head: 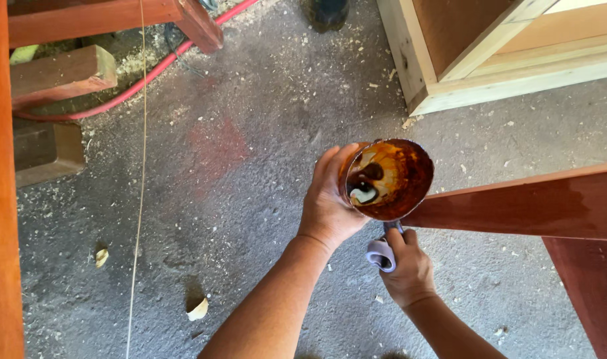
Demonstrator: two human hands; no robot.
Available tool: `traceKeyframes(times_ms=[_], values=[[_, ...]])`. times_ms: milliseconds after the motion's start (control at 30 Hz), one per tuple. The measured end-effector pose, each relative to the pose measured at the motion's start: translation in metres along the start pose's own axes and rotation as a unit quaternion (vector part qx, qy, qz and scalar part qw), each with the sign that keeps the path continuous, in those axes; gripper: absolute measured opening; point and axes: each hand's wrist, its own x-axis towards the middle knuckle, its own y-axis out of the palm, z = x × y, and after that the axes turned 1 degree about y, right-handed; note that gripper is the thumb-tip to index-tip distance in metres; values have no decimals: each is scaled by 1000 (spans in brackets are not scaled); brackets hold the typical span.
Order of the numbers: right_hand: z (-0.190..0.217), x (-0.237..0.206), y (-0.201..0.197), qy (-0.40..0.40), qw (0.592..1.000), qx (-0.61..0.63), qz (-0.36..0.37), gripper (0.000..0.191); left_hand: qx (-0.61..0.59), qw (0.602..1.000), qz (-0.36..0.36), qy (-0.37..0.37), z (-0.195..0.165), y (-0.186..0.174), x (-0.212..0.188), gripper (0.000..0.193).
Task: The person holds a can of reddish-brown wood stain in one hand and a brush in the other, brushing the stain onto the slatted top and frame edges of a wooden table. They work around the table, coating the slats and the side rails, reloading the brush from the can as they go.
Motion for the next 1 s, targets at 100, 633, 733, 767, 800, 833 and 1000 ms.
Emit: traceKeyframes(times_ms=[100, 633, 733, 767, 800, 833, 1000], values=[[2, 12, 6, 1, 1000, -7, 30, 25, -12, 1000, -18, 7, -1, 10, 0, 99], [58, -40, -179, -32, 988, 30, -147, 33, -22, 999, -22, -42, -105, -43, 37, 89], [73, -57, -222, -28, 986, 14, -165, 32, -24, 999, -34, -7, -132, -58, 47, 90], [75, -58, -235, -30, 985, 7, -171, 32, -28, 999, -33, -6, -139, -61, 52, 91], [76, -62, -246, -30, 984, 9, -173, 32, -31, 999, -30, -8, -147, -66, 54, 93], [78, -66, -256, -29, 984, 12, -176, 33, -33, 999, -25, -9, -154, -71, 57, 94], [93, -83, -301, -51, 973, 10, -225, 32, -42, 999, -14, 18, -186, -89, 68, 93]])
